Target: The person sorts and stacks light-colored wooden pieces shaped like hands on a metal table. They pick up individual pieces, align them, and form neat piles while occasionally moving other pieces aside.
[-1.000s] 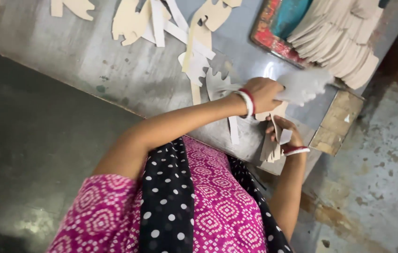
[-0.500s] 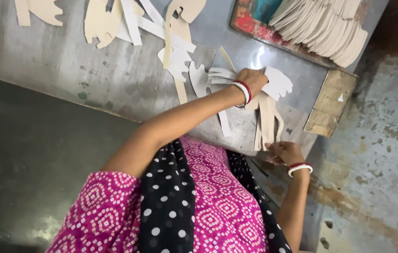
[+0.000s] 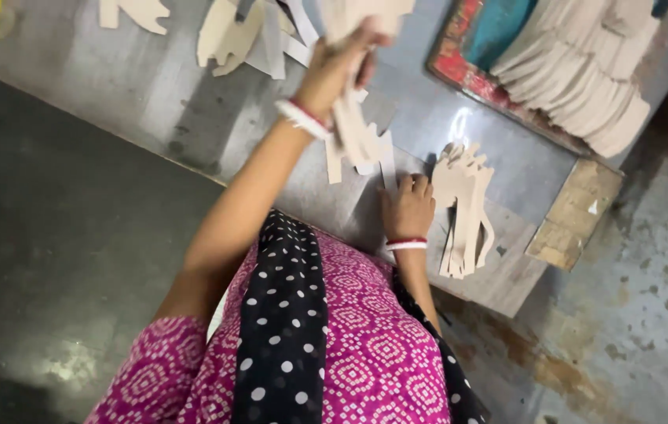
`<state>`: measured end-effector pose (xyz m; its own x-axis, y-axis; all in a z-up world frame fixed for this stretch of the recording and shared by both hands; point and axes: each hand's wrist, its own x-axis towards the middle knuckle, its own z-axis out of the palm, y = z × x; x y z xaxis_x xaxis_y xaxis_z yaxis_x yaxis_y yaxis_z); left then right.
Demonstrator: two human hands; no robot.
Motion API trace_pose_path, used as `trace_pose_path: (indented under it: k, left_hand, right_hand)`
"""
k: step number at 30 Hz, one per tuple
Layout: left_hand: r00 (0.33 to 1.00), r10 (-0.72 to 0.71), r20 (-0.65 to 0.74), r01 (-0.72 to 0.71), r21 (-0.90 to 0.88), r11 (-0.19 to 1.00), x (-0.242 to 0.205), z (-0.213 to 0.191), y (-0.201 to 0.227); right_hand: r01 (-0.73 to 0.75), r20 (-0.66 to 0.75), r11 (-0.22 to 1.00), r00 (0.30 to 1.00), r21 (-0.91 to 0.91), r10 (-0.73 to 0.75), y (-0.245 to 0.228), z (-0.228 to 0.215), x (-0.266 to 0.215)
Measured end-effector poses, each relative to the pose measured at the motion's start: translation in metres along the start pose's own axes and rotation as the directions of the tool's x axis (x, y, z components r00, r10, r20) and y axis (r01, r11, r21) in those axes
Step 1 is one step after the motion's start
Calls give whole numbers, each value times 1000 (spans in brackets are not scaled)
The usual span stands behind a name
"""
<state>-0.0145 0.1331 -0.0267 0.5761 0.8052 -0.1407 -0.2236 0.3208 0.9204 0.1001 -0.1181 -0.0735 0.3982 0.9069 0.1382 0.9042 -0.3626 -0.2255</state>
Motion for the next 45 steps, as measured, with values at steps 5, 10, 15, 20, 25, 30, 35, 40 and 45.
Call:
trace_pose_path:
  k: [5, 10, 15, 20, 25, 30, 35, 40, 45]
  left_hand:
    - [980, -114, -161, 41, -397, 917, -78, -79, -27]
    - [928, -198, -316, 57, -407, 912, -126, -92, -59]
    - [959, -65, -278, -59, -415, 908, -141, -76, -59]
    - [954, -99, -281, -5, -350, 937, -141, -72, -76]
    - [939, -127, -321, -11, -395, 919, -151, -67, -58]
    - [959, -131, -250, 37, -350, 936, -157, -64, -53]
    - [961, -14, -275, -22, -129, 991, -158, -65, -56]
    - [868, -174, -465, -131, -552, 823, -150, -96, -50]
    - [782, -45, -622, -344, -491, 800, -165, -124, -10]
  right_hand:
    - [-173, 207, 980, 967, 99, 150, 12, 28, -3]
    - [29, -2, 998, 1000, -53, -29, 14, 21, -9]
    - [-108, 155, 956, 986, 274, 66, 31, 25, -4]
    - [-247, 331, 921, 933, 301, 142, 48, 28, 2]
    - [-163, 263, 757, 965, 633, -12, 44, 30, 9]
    - [-149, 163, 624, 986, 767, 35, -83, -55, 55]
    - [562, 48, 762, 794, 322, -606, -159, -62, 60]
    - [637, 141, 690, 692, 343, -708, -167, -64, 42]
    - [410, 50, 711, 847, 571, -529, -127, 2, 102]
